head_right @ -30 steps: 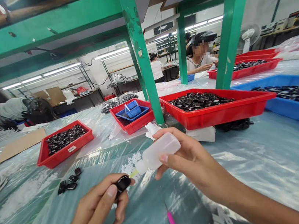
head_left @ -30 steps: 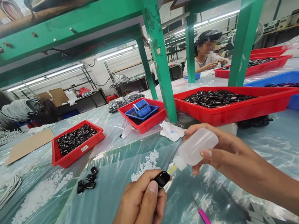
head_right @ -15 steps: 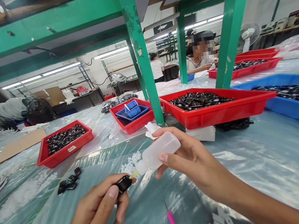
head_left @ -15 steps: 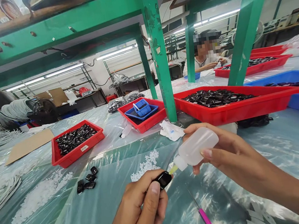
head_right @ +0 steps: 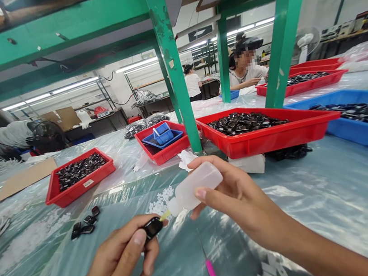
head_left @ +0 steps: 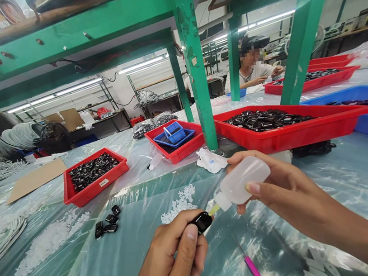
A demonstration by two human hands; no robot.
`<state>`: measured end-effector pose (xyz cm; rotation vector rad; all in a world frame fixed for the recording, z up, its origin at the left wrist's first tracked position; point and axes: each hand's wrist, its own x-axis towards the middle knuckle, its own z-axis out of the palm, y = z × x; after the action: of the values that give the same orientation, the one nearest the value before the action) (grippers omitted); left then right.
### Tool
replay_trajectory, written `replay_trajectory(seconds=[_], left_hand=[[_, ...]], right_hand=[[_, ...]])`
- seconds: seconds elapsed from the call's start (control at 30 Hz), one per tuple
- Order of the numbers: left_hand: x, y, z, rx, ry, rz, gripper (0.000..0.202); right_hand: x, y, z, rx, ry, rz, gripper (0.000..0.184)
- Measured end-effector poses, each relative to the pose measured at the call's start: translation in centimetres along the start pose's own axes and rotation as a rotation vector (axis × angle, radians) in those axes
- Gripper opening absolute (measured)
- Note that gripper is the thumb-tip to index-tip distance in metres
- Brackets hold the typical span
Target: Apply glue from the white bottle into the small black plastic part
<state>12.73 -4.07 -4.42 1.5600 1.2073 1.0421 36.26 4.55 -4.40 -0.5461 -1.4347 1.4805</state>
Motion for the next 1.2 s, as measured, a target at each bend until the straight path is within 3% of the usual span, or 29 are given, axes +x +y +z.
replay_trajectory(seconds=[0.83,1.2], left_hand=[[-0.29,0.08,0.05,0.074,0.057,-0.006,0.059],[-0.32,0.26,-0.01,0.101,0.042,-0.046,0.063]], right_hand=[[0.32,-0.3,0.39,0.069,0.04,-0.023,0.04],[-0.03,0.05,-0.2,0.0,-0.022,-0.049,0.04]])
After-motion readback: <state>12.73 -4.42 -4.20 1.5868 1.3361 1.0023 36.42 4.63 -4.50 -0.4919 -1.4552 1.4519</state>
